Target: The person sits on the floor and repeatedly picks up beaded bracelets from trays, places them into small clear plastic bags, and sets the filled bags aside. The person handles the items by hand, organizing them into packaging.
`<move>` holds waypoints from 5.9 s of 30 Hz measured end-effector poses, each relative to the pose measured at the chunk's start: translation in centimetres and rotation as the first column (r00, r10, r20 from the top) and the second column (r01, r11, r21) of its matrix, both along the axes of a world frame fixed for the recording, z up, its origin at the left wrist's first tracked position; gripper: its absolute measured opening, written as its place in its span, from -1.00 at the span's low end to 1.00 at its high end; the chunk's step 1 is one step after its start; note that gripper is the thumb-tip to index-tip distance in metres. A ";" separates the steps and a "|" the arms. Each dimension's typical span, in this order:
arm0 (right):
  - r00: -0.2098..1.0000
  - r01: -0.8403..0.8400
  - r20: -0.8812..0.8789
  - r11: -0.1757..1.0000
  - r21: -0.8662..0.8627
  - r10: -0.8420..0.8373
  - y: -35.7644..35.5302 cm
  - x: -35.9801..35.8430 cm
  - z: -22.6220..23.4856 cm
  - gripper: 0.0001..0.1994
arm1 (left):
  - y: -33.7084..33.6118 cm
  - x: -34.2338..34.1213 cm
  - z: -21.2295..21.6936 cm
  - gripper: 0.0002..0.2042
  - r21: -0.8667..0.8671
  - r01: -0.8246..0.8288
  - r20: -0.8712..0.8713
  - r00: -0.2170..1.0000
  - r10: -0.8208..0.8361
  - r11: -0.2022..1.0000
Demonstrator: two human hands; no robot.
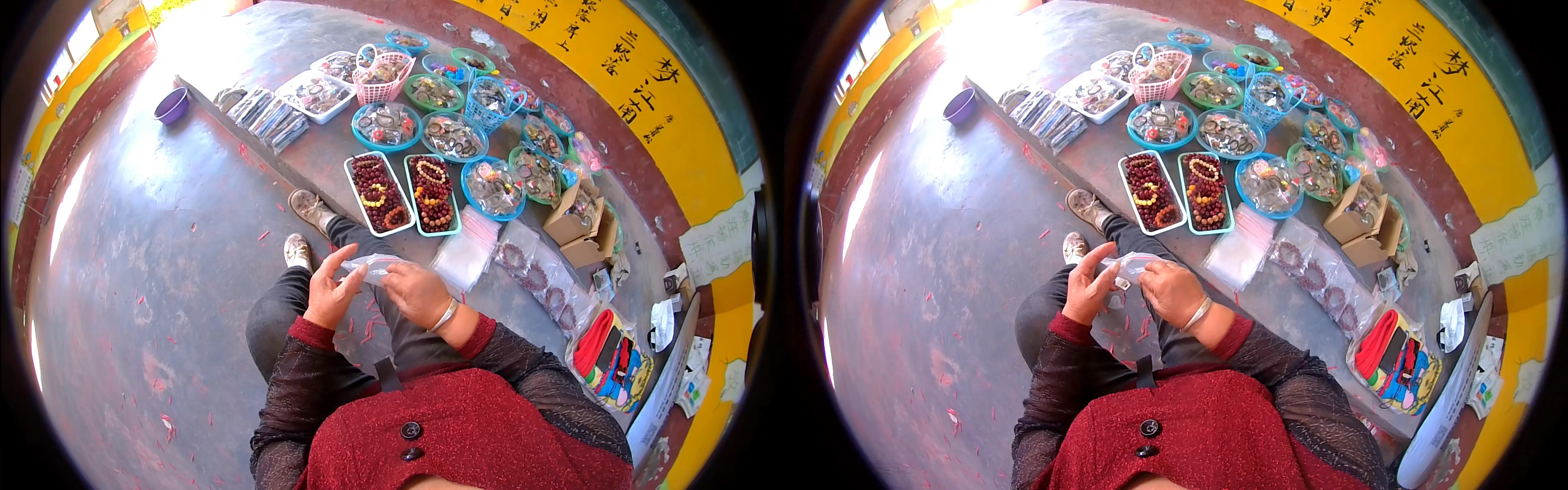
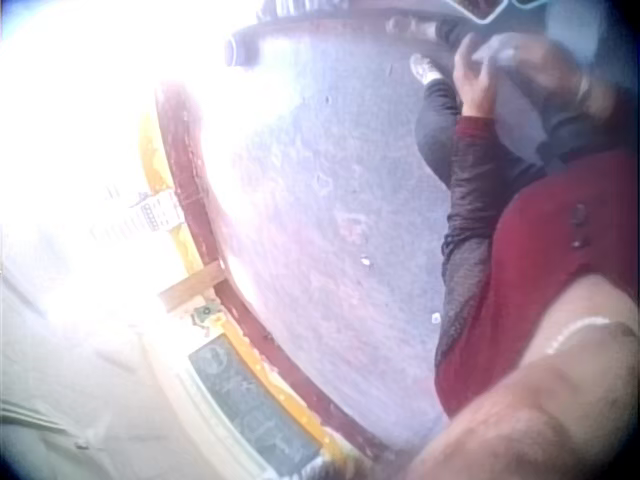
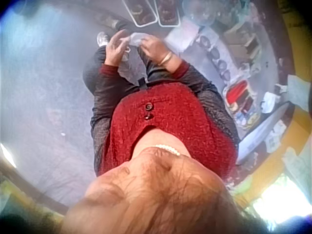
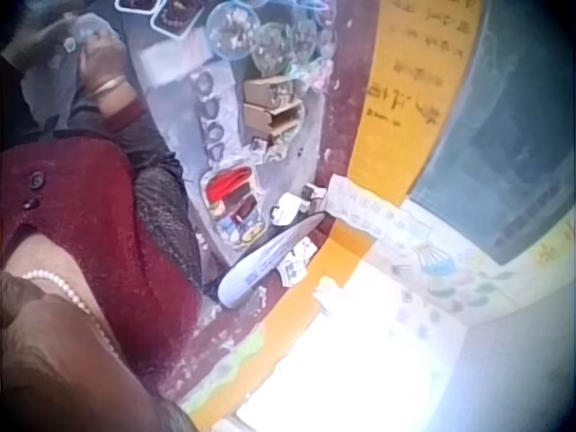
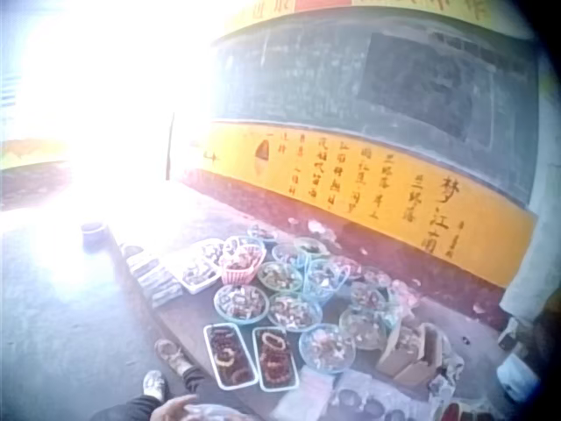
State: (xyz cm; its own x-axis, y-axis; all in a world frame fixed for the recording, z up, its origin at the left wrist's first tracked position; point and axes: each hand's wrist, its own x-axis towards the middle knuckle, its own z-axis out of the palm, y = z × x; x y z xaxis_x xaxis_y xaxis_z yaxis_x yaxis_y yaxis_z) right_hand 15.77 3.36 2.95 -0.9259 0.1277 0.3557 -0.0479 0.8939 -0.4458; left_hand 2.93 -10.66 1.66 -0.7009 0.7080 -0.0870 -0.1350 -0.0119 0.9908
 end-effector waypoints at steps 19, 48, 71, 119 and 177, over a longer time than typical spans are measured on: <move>0.970 -0.238 0.049 0.971 -0.038 0.239 1.5 -1.7 1.7 -0.88 | -1.4 -0.9 1.7 -0.89 -0.164 0.154 -0.677 0.701 -0.225 0.974; 0.032 -0.287 -0.904 -0.863 -0.416 0.425 -12.2 -0.5 19.0 -0.62 | -0.6 -1.7 0.5 -0.93 -0.159 -0.049 -0.686 0.723 -0.074 0.986; 0.937 0.177 0.331 0.970 -0.166 -0.115 15.6 -10.4 -10.2 -0.76 | -0.9 -2.1 0.1 -0.91 -0.104 -0.179 -0.710 0.702 0.053 0.978; 0.995 -0.098 -0.056 0.863 -0.495 0.081 3.8 -2.4 7.1 -0.80 | -0.9 -1.2 -1.1 -0.90 -0.185 0.102 -0.723 0.659 -0.206 0.977; 0.905 0.014 0.146 0.316 -0.949 0.398 3.3 -2.5 -2.2 -0.30 | -2.0 -2.5 2.1 -0.90 0.381 0.007 0.376 0.912 -0.162 0.924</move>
